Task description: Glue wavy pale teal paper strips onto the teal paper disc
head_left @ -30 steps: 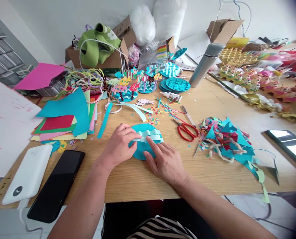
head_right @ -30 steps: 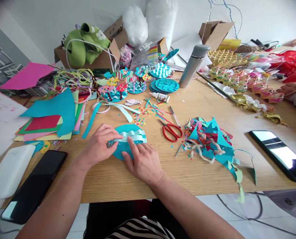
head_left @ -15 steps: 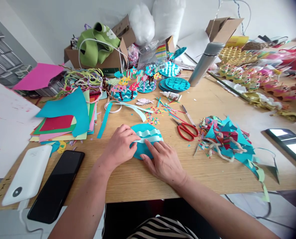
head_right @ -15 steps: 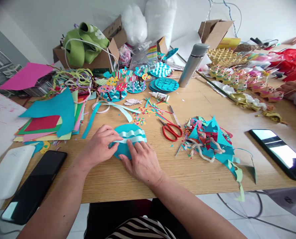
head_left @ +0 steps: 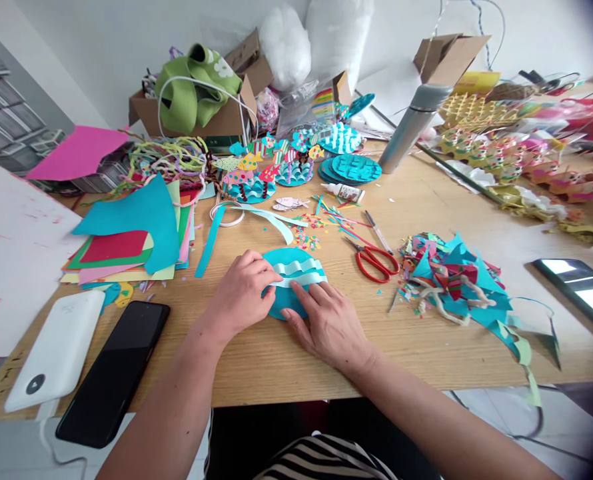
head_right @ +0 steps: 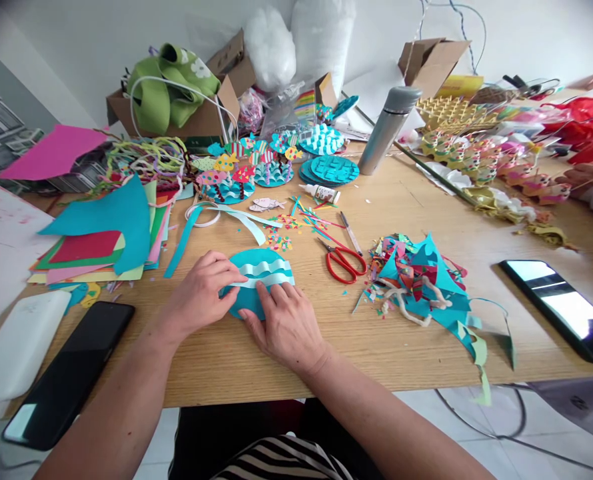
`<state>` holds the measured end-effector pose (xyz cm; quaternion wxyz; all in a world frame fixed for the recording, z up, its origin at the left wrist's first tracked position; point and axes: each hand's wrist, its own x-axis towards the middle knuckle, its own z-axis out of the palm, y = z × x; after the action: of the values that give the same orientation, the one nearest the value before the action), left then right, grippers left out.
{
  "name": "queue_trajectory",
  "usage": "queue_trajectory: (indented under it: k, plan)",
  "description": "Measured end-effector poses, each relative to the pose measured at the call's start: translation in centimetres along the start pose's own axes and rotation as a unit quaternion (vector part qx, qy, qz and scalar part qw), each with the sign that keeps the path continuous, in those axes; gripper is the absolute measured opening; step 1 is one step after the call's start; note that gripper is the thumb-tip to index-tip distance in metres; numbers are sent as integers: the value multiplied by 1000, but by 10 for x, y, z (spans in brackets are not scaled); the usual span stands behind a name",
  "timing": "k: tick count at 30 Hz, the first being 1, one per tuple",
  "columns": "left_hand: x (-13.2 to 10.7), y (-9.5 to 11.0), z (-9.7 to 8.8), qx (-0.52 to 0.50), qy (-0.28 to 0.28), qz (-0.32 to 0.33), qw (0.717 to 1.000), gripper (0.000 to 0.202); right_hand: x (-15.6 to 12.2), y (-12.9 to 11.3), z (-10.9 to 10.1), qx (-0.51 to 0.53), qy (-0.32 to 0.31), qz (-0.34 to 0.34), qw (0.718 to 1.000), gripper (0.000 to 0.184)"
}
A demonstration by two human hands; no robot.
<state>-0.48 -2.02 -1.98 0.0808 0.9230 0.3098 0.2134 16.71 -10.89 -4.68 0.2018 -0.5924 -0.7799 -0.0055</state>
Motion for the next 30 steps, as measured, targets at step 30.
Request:
queue_trajectory:
  k: [30]
  plan:
    - [-1, -5, -7, -52, 19, -20, 998, 12, 1, 0, 0, -4, -2, 3, 1000, 49]
